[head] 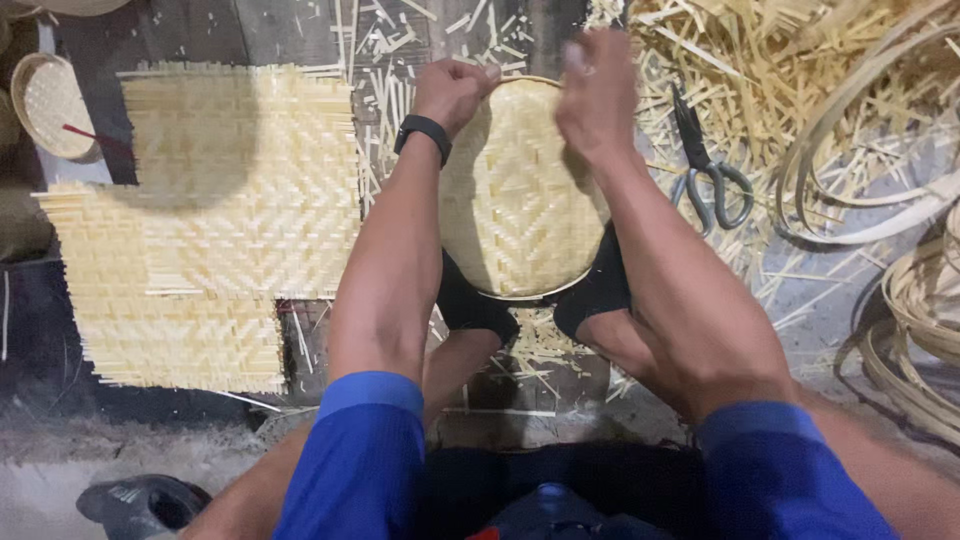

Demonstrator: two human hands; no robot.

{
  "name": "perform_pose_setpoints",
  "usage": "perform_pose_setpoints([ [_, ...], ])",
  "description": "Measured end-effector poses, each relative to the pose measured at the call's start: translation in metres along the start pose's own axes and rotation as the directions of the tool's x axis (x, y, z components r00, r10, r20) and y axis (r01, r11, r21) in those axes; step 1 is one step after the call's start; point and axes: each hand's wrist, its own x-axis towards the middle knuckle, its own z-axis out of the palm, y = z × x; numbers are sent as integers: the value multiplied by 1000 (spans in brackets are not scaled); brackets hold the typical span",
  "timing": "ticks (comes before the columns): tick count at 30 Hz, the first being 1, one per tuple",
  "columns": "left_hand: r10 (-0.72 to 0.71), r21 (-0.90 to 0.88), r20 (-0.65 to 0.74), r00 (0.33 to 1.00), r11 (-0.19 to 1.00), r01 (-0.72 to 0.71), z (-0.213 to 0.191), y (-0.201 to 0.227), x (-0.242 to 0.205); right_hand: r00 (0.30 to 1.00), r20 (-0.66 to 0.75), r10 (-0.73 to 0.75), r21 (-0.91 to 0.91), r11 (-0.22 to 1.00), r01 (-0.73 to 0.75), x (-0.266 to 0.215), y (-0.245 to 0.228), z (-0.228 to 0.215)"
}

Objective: The person sits on the floor and repeatedly places a circular bamboo frame over a square woven mat. They use shears to trim the excess mat material around the frame's edge, then remove the frame and set the trimmed mat aside. This process is repeated for multiple mats.

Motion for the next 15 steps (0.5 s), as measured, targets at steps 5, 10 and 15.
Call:
perform_pose_setpoints([
  [5, 354, 32, -480, 803, 921, -388, -10, 7, -43, 815, 573, -86, -179, 957, 227, 34, -71, 60],
  [10, -223, 85, -561, 797, 942, 324, -26, -28, -131, 563, 814, 143, -425, 808, 408, 36, -106, 53],
  [15, -314, 22, -419, 852, 934, 356, -15, -34, -135, 542, 826, 153, -448, 761, 469, 46, -134, 49],
])
